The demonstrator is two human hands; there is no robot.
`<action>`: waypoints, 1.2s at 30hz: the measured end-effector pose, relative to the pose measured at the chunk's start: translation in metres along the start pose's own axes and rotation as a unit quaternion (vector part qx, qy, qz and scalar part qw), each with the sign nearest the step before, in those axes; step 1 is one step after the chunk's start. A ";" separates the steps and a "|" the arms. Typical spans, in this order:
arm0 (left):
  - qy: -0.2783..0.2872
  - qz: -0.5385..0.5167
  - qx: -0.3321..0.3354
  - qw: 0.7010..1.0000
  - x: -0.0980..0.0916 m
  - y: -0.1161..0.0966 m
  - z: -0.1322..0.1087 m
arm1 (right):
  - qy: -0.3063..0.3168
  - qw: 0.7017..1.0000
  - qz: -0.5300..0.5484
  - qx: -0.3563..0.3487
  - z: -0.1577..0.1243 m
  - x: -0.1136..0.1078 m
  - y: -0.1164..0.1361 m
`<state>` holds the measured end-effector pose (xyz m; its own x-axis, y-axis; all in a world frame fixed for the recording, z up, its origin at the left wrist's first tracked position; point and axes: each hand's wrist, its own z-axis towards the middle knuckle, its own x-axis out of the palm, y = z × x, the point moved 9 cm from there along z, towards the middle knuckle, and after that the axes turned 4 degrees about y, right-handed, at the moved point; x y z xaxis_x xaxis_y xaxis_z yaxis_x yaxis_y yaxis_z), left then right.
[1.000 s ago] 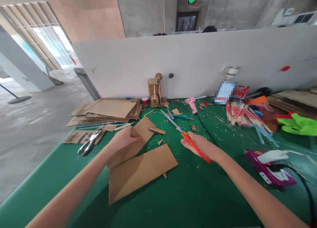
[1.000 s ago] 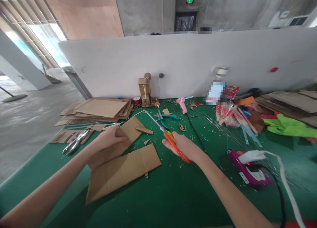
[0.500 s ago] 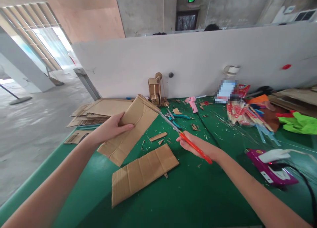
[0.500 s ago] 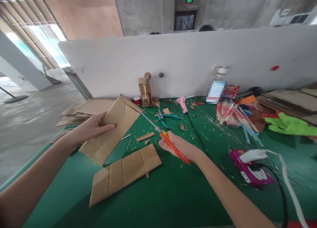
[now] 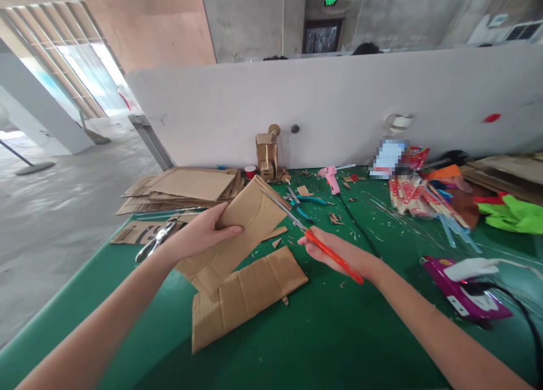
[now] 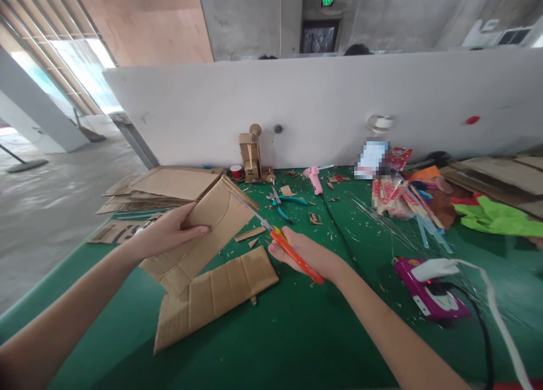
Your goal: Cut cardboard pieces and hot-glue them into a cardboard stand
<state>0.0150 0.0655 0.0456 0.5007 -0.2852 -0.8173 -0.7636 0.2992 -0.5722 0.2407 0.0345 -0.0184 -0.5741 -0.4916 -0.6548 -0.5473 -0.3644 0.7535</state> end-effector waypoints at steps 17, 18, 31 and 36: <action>0.062 0.000 -0.003 0.998 0.023 -0.005 -0.002 | -0.011 0.995 -0.082 0.064 0.004 0.003 -0.009; 0.063 0.004 -0.005 0.998 0.022 -0.005 -0.003 | -0.013 0.994 -0.082 0.066 0.004 0.003 -0.009; 0.079 -0.007 0.011 0.997 0.029 -0.005 -0.002 | -0.054 0.984 -0.139 0.096 0.002 0.008 -0.017; 0.090 -0.023 0.014 0.996 0.029 -0.009 -0.004 | -0.062 0.975 -0.185 0.104 0.001 0.006 -0.014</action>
<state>0.0345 0.0509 0.0270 0.4517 -0.4561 -0.7668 -0.7285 0.3076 -0.6121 0.2449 0.0375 -0.0328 -0.3754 -0.2533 -0.8916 -0.8353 -0.3244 0.4439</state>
